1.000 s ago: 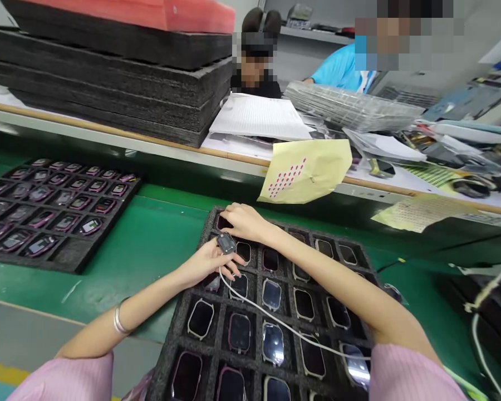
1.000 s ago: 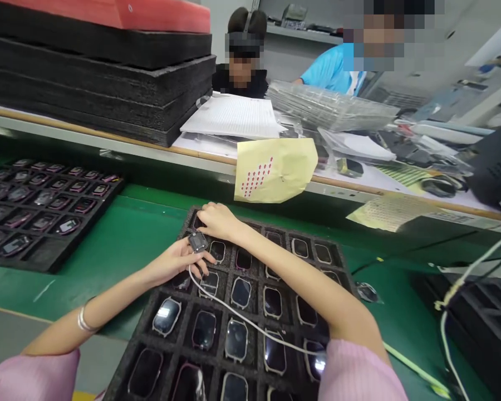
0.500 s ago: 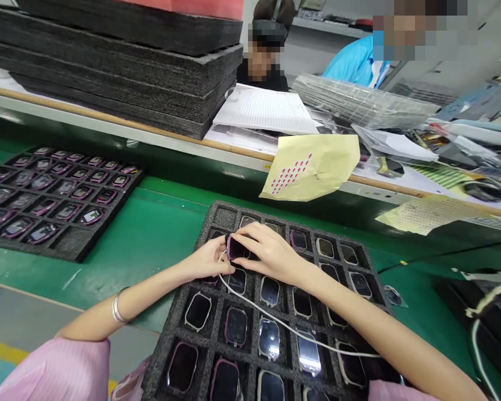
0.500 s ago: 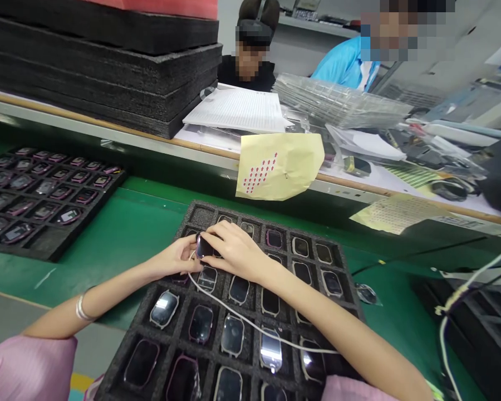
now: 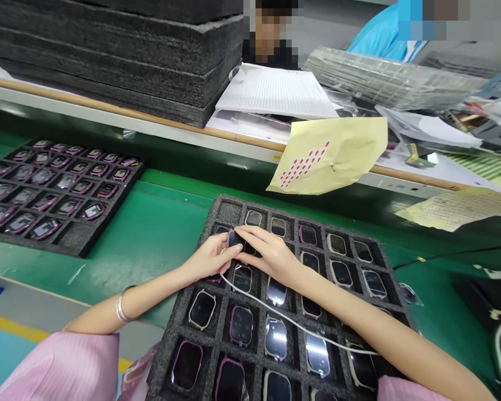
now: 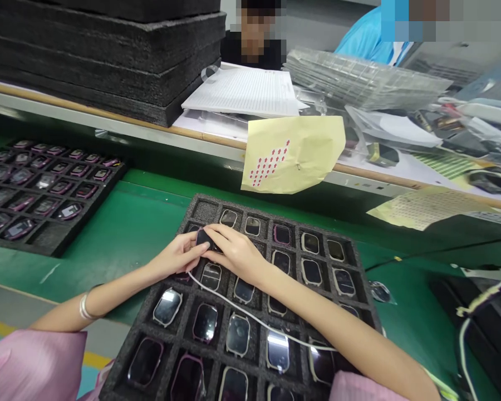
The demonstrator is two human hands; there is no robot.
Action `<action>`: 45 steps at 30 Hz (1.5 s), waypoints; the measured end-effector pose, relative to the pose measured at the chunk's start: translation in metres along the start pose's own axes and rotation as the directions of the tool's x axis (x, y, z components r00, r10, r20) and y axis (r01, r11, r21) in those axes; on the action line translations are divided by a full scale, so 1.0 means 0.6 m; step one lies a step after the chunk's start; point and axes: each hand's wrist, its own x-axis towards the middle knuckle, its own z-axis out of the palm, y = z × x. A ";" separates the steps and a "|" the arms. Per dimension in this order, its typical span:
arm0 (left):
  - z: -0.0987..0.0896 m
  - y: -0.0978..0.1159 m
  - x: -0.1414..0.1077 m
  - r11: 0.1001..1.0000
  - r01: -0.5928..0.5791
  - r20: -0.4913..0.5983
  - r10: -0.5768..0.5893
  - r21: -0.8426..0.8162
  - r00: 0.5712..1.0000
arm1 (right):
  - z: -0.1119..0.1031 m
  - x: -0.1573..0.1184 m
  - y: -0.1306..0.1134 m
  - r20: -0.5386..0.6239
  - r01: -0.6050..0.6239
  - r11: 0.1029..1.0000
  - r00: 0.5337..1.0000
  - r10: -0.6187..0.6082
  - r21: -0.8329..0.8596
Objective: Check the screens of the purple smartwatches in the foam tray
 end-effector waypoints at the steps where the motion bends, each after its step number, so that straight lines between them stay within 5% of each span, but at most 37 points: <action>1: 0.000 -0.001 0.000 1.000 -0.004 -0.003 0.004 -0.006 1.000 | 0.007 -0.003 0.002 -0.019 -0.004 1.000 1.000 0.004 0.024; 8: -0.005 -0.008 -0.006 1.000 -0.013 -0.026 0.013 0.001 1.000 | 0.022 -0.012 0.003 -0.093 0.023 0.993 0.996 -0.012 0.118; 28: -0.006 -0.016 -0.007 0.999 0.024 0.022 -0.025 0.023 0.999 | 0.013 -0.004 -0.005 -0.041 -0.019 0.989 0.999 0.025 0.147; 31: -0.004 -0.023 -0.005 1.000 -0.015 -0.027 0.015 0.005 1.000 | -0.011 0.011 0.004 -0.004 -0.029 0.993 1.000 0.030 0.111; 36: -0.004 -0.028 -0.001 0.999 0.002 0.025 -0.001 -0.050 1.000 | -0.023 0.072 0.051 -0.168 -0.188 0.979 0.965 0.199 0.081; 40: 0.000 -0.017 0.000 0.996 0.046 0.020 -0.045 -0.072 0.999 | -0.004 0.100 0.083 0.067 -0.186 0.968 0.978 0.200 -0.166; 45: 0.010 -0.015 -0.024 0.988 0.128 -0.078 -0.135 -0.089 0.988 | -0.046 0.070 0.056 0.164 -0.214 0.905 0.943 0.290 -0.367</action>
